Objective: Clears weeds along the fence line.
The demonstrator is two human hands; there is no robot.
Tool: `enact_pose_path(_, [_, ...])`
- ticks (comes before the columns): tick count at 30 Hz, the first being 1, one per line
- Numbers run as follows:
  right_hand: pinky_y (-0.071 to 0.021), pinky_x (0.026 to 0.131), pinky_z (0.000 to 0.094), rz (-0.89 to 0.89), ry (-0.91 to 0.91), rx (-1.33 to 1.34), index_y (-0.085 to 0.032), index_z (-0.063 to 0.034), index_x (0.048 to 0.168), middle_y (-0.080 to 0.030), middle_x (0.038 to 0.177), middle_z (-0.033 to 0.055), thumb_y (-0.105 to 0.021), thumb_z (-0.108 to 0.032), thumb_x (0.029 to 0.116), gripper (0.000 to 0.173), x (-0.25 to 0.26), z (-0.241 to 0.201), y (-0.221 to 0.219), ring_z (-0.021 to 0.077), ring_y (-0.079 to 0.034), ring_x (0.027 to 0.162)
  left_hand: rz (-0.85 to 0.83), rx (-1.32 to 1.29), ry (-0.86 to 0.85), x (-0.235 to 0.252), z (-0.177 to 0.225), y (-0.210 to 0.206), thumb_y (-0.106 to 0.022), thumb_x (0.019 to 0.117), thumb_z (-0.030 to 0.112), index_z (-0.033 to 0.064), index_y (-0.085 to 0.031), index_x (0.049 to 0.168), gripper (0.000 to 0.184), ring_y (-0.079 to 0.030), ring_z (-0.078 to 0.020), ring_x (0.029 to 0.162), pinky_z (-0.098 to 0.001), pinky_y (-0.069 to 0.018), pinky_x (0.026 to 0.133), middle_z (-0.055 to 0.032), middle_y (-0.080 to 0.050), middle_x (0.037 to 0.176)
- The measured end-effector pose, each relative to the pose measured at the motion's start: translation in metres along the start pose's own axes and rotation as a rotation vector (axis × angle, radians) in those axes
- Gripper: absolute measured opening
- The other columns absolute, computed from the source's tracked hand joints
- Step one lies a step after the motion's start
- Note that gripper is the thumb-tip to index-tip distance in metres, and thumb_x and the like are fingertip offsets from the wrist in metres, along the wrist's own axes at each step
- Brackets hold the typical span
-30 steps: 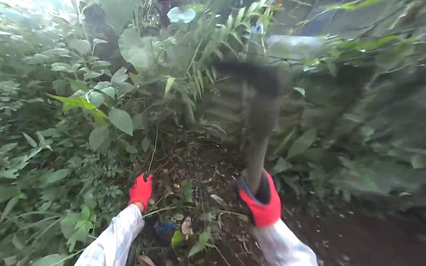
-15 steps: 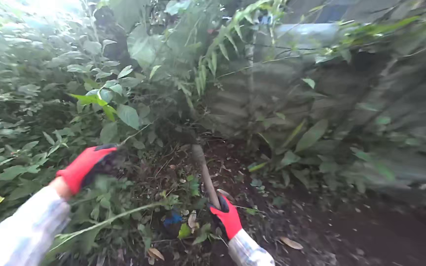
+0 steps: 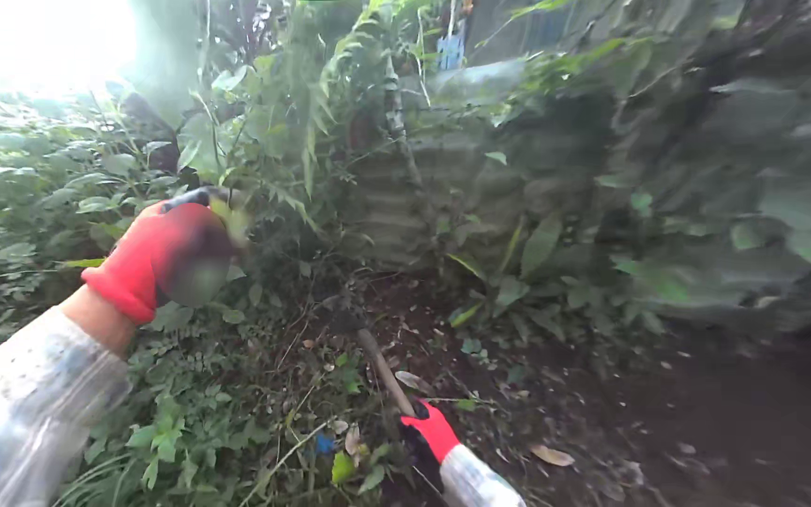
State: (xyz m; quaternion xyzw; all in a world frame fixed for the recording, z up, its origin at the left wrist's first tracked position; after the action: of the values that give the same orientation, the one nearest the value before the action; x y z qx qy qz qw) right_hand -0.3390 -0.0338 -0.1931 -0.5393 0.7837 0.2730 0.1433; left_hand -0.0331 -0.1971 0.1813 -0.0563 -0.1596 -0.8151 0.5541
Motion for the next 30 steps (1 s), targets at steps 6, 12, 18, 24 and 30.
enact_pose_path(6, [-0.0546, 0.052, 0.0315, 0.058, 0.128, 0.413, -0.054, 0.0005, 0.129, -0.062, 0.080, 0.0097, -0.048, -0.019, 0.1092, 0.029, 0.076, -0.091, 0.015, 0.0151, -0.059, 0.057, 0.233, -0.127, -0.159, -0.023, -0.018, -0.017, -0.055, 0.1032, 0.009, 0.0085, -0.065, 0.120, 0.019, -0.075, -0.0200, 0.092, -0.0372, -0.0645, 0.084, -0.0047, -0.076, 0.102])
enact_pose_path(12, [-0.0573, 0.080, 0.0440, -0.068, 0.139, 0.231, -0.050, 0.0104, 0.134, -0.065, 0.105, 0.0242, -0.049, -0.022, 0.1087, 0.042, 0.117, -0.098, -0.121, 0.0285, -0.066, 0.087, 0.411, -0.284, -0.117, -0.091, -0.102, 0.004, -0.043, 0.1094, 0.022, 0.0122, -0.057, 0.132, 0.028, -0.071, -0.0219, 0.107, -0.0408, -0.0600, 0.096, -0.0056, -0.070, 0.121])
enact_pose_path(18, [-0.0419, 0.111, 0.0621, -0.670, 0.091, -0.695, -0.047, -0.0069, 0.151, -0.059, 0.141, 0.0244, -0.069, -0.033, 0.0973, 0.064, -0.005, 0.041, -0.148, 0.0404, -0.056, 0.132, 0.257, 0.157, 0.316, -0.142, -0.155, 0.026, -0.058, 0.1036, 0.024, 0.0114, -0.053, 0.147, 0.045, -0.072, -0.0223, 0.108, -0.0403, -0.0610, 0.094, -0.0098, -0.070, 0.125])
enact_pose_path(24, [-0.0513, 0.100, 0.0564, -0.294, 0.017, -0.617, -0.052, -0.0042, 0.145, -0.065, 0.126, 0.0246, -0.072, -0.023, 0.0970, 0.055, -0.027, -0.015, 0.024, 0.0365, -0.066, 0.113, -0.445, 0.694, 0.584, -0.162, -0.242, 0.007, -0.065, 0.0993, 0.038, 0.0151, -0.052, 0.150, 0.057, -0.055, -0.0251, 0.136, -0.0499, -0.0404, 0.117, -0.0113, -0.059, 0.145])
enact_pose_path(30, [-0.0559, 0.051, 0.0306, 0.199, 0.102, -0.295, -0.049, -0.0034, 0.134, -0.063, 0.080, 0.0037, -0.054, -0.015, 0.1039, 0.033, -0.080, -0.088, 0.130, 0.0108, -0.063, 0.058, -0.780, 0.869, 0.183, -0.098, -0.309, -0.115, -0.074, 0.0885, 0.053, 0.0234, -0.041, 0.158, 0.082, -0.012, -0.0415, 0.158, -0.0738, -0.0054, 0.120, -0.0152, -0.023, 0.170])
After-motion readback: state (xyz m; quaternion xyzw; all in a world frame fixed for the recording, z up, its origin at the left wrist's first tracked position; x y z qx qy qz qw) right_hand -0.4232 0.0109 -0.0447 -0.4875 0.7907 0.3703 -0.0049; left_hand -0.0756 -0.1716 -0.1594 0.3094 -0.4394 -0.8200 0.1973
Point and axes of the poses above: each hand's wrist, its own x-axis towards the middle knuckle, its own y-axis out of the back of the hand, z = x × y, the point moved 2 cm from there along x, towards the middle knuckle
